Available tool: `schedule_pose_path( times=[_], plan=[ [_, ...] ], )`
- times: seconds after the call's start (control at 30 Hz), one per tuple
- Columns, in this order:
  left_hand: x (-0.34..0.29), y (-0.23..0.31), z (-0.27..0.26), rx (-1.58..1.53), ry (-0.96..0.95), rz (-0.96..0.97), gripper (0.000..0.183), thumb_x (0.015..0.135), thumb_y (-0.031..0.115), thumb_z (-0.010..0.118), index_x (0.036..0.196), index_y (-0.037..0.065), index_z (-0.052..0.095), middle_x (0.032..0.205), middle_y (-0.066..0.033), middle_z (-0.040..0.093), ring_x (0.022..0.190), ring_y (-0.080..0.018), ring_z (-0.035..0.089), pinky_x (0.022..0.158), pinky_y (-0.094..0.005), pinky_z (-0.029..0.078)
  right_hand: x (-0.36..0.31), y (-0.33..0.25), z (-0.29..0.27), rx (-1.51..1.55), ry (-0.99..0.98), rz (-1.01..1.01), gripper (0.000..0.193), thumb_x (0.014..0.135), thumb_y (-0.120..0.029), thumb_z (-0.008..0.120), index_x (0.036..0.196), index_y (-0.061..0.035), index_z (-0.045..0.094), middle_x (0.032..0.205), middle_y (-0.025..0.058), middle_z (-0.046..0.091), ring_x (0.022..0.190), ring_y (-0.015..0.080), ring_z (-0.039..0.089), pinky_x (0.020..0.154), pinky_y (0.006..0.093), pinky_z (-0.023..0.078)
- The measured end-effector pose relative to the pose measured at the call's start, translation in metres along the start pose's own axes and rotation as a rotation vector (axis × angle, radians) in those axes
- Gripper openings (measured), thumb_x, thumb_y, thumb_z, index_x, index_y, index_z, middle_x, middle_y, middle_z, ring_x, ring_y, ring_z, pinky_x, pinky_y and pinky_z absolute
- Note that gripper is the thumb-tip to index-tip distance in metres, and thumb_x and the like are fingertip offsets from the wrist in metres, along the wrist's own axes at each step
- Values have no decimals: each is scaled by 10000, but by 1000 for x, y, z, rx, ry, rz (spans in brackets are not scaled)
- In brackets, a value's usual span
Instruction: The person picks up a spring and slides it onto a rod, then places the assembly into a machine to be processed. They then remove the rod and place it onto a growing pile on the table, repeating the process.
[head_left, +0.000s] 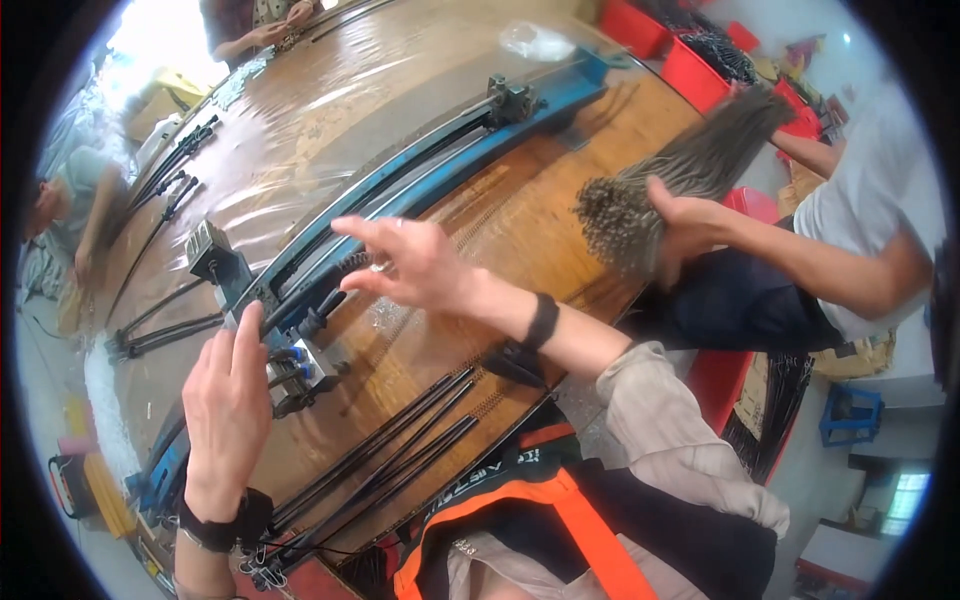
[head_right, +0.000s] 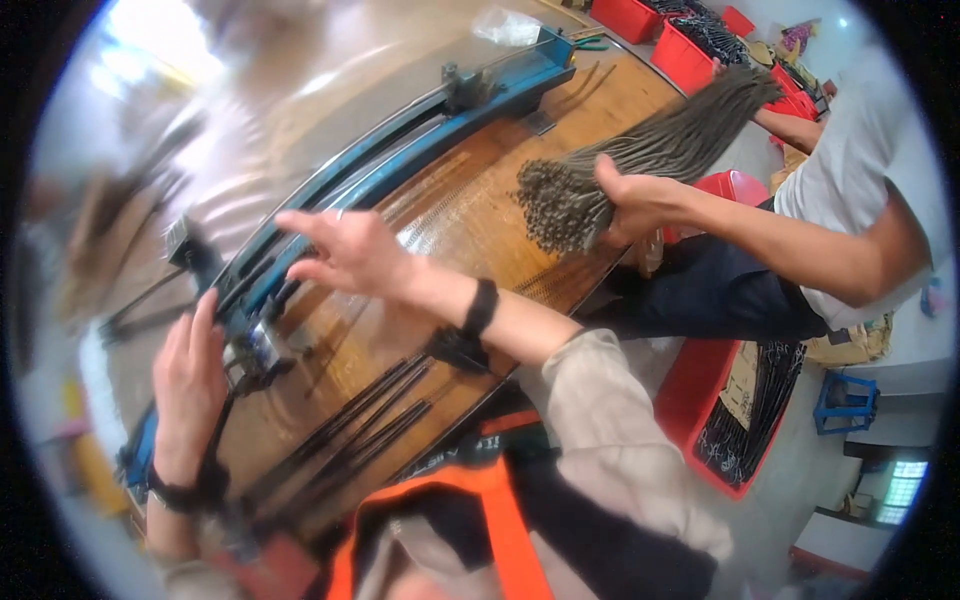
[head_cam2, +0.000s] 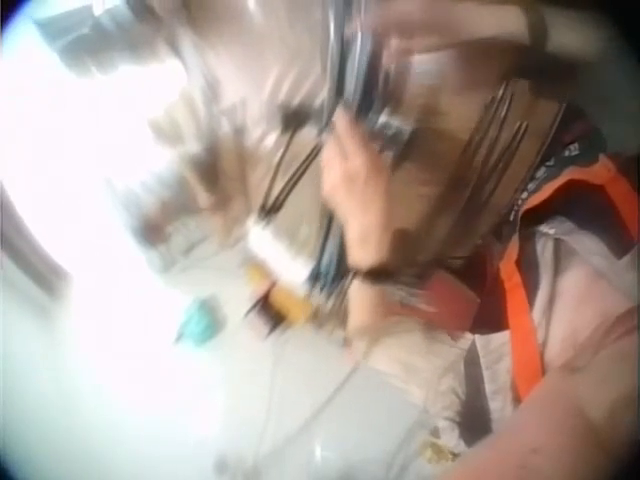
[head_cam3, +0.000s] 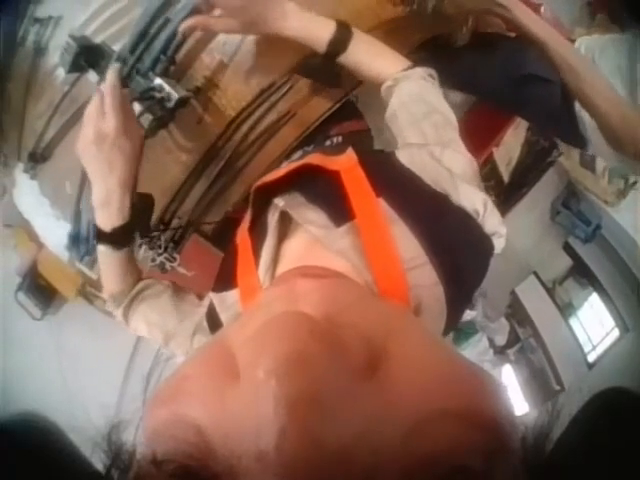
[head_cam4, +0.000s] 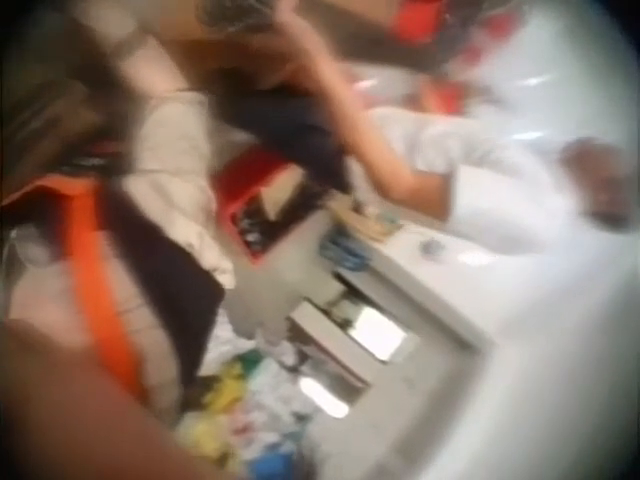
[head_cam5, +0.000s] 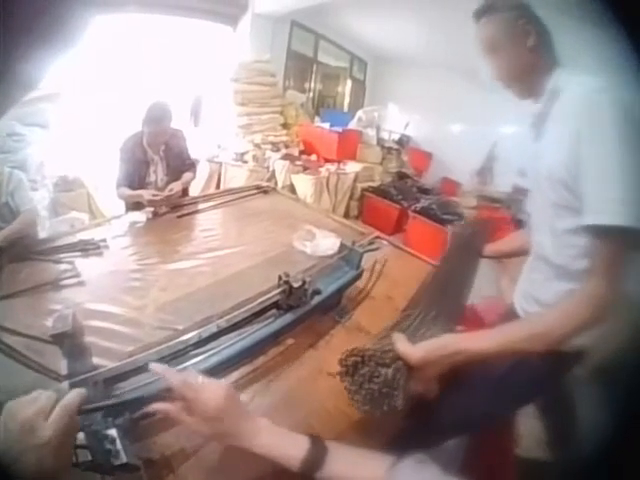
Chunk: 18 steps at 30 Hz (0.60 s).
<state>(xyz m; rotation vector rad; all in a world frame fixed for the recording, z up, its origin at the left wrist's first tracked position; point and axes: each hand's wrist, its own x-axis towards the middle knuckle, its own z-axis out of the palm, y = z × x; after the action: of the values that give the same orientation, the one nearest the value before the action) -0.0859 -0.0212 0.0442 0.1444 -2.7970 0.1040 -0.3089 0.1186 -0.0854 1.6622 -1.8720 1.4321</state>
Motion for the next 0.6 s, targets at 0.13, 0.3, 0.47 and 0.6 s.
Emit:
schedule_pose_path(
  times=[0.13, 0.3, 0.47, 0.6],
  plan=[
    [-14, -29, -11, 65, -33, -92, 459, 837, -7, 629, 1286, 65, 570, 807, -117, 517, 750, -281, 563, 650, -400, 466, 6, 45, -3, -244, 53, 196, 453, 868, -284, 712, 1257, -79, 604, 982, 117, 717, 683, 220, 675, 589, 327, 534],
    [-19, -18, -9, 28, -95, 6, 503, 829, -38, 611, 1316, 81, 562, 802, -117, 516, 726, -289, 545, 648, -401, 465, 13, 8, 20, -37, 159, 61, 400, 881, -285, 694, 1227, -99, 624, 835, 113, 693, 643, 224, 661, 582, 339, 527],
    [-49, -31, -17, 55, -80, -133, 516, 824, -44, 610, 1315, 111, 581, 768, -107, 493, 703, -278, 530, 634, -393, 455, 17, -43, 31, -64, 17, 102, 390, 866, -231, 705, 1234, -125, 634, 695, 76, 626, 596, 200, 622, 547, 325, 506],
    [-62, -35, -27, 56, -88, -60, 511, 826, -43, 612, 1310, 121, 591, 758, -107, 485, 692, -269, 527, 628, -387, 451, 24, -38, 20, 102, 42, -58, 412, 845, -212, 726, 1242, -139, 644, 657, 50, 602, 576, 170, 598, 521, 313, 491]
  ],
)
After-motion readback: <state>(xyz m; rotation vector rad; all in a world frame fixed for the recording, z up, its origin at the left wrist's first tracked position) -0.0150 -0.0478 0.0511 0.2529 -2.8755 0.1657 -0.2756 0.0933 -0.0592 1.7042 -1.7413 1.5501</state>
